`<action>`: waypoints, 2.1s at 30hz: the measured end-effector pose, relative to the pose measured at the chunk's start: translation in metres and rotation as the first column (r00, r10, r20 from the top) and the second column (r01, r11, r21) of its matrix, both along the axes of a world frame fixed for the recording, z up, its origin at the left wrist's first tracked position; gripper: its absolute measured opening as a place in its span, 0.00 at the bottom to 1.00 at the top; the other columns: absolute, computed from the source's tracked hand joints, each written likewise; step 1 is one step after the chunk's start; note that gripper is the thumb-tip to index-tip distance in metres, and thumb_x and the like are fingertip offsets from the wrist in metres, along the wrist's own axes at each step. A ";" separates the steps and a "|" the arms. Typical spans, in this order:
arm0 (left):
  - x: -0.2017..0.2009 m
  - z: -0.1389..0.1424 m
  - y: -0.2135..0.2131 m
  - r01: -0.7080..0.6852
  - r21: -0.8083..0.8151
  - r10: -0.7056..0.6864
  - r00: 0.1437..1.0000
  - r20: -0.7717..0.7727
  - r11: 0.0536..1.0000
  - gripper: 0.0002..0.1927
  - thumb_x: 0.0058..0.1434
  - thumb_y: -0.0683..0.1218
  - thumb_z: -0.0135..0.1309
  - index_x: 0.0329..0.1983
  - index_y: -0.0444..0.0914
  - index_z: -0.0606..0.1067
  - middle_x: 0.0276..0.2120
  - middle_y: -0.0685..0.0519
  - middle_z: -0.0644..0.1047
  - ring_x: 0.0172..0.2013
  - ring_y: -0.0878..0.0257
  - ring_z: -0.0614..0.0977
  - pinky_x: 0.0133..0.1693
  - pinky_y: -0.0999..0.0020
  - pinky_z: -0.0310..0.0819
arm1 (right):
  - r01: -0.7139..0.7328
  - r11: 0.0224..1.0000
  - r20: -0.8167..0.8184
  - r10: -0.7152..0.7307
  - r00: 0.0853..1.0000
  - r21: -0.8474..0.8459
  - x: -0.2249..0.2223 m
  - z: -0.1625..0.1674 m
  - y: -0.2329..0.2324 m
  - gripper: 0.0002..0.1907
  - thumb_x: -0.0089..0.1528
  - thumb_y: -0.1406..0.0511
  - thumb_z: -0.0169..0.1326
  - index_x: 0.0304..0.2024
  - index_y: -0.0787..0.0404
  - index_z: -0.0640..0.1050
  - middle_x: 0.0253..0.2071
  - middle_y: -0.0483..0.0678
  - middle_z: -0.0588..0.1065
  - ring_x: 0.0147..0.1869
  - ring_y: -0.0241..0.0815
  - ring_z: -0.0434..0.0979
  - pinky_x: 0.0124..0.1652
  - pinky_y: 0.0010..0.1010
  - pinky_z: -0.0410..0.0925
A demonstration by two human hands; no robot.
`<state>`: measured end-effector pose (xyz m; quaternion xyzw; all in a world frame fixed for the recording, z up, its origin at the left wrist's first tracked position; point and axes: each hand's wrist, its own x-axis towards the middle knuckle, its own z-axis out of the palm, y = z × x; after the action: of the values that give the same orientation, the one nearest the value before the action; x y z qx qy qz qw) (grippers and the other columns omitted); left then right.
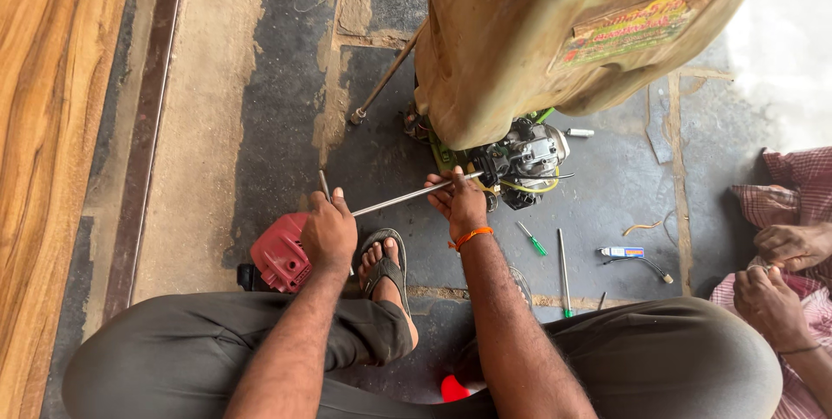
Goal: The person sits on the floor and uses a T-handle wrench to loosen a bolt on a small engine. They then use pliers to adjust a hose connected to the engine and continue manipulating engine components by hand.
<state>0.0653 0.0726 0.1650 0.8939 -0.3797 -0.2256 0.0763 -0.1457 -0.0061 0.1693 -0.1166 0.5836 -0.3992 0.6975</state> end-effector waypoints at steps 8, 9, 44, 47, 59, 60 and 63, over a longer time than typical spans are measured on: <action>0.031 -0.009 -0.016 -0.174 -0.091 0.161 0.978 -0.130 0.980 0.20 0.71 0.55 0.46 0.45 0.34 0.77 0.37 0.39 0.82 0.38 0.42 0.83 0.39 0.47 0.76 | -0.127 0.992 0.040 0.127 0.991 -0.012 0.013 -0.009 -0.006 0.23 0.72 0.53 0.42 0.55 0.65 0.74 0.45 0.52 0.82 0.46 0.42 0.84 0.47 0.34 0.78; 0.031 -0.007 -0.017 -0.235 -0.033 0.222 0.950 -0.220 0.971 0.20 0.72 0.55 0.45 0.46 0.33 0.77 0.36 0.40 0.82 0.35 0.45 0.84 0.36 0.50 0.78 | -0.136 0.991 0.035 0.137 0.990 -0.016 0.014 -0.011 -0.007 0.23 0.72 0.53 0.41 0.55 0.65 0.74 0.45 0.52 0.82 0.45 0.42 0.84 0.47 0.34 0.78; 0.022 -0.020 -0.035 -0.402 0.194 0.442 0.745 -0.499 0.895 0.27 0.75 0.58 0.40 0.35 0.30 0.74 0.25 0.47 0.77 0.20 0.55 0.78 0.22 0.61 0.72 | -0.070 0.998 -0.109 0.069 0.992 -0.007 0.012 -0.005 -0.020 0.24 0.70 0.53 0.47 0.55 0.66 0.76 0.42 0.53 0.83 0.43 0.43 0.84 0.45 0.34 0.77; 0.019 -0.027 -0.027 -0.294 0.068 0.297 0.881 -0.368 0.954 0.26 0.75 0.57 0.41 0.38 0.31 0.76 0.30 0.43 0.81 0.27 0.53 0.84 0.29 0.60 0.77 | -0.054 0.998 -0.077 0.052 0.996 -0.021 0.012 -0.003 -0.019 0.24 0.70 0.53 0.48 0.55 0.67 0.75 0.42 0.53 0.82 0.43 0.43 0.83 0.46 0.35 0.77; 0.003 -0.011 -0.018 -0.024 -0.115 0.024 1.000 -0.004 0.993 0.21 0.78 0.56 0.33 0.46 0.35 0.69 0.36 0.46 0.76 0.32 0.57 0.84 0.29 0.63 0.80 | -0.021 1.000 -0.021 0.021 1.000 -0.023 0.016 0.007 -0.016 0.23 0.69 0.51 0.48 0.54 0.63 0.75 0.43 0.50 0.80 0.46 0.42 0.82 0.49 0.35 0.76; 0.003 -0.010 -0.020 -0.040 -0.113 0.039 0.999 -0.014 0.993 0.21 0.78 0.56 0.34 0.47 0.35 0.69 0.36 0.46 0.77 0.33 0.56 0.84 0.30 0.61 0.80 | -0.025 0.999 -0.020 0.025 0.999 -0.025 0.016 0.008 -0.017 0.23 0.69 0.51 0.48 0.53 0.63 0.75 0.44 0.50 0.80 0.46 0.42 0.82 0.49 0.35 0.76; 0.008 -0.008 -0.028 -0.074 -0.086 0.073 0.997 -0.024 0.994 0.19 0.77 0.55 0.39 0.48 0.36 0.71 0.38 0.44 0.79 0.37 0.50 0.84 0.33 0.55 0.78 | -0.050 0.999 0.036 0.050 0.998 0.002 0.014 0.012 -0.017 0.22 0.69 0.51 0.48 0.52 0.63 0.76 0.45 0.50 0.81 0.46 0.42 0.82 0.49 0.36 0.76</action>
<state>0.0735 0.0450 0.1572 0.9008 -0.3551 -0.2153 0.1272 -0.1316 -0.0233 0.1816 -0.1230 0.5683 -0.3830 0.7178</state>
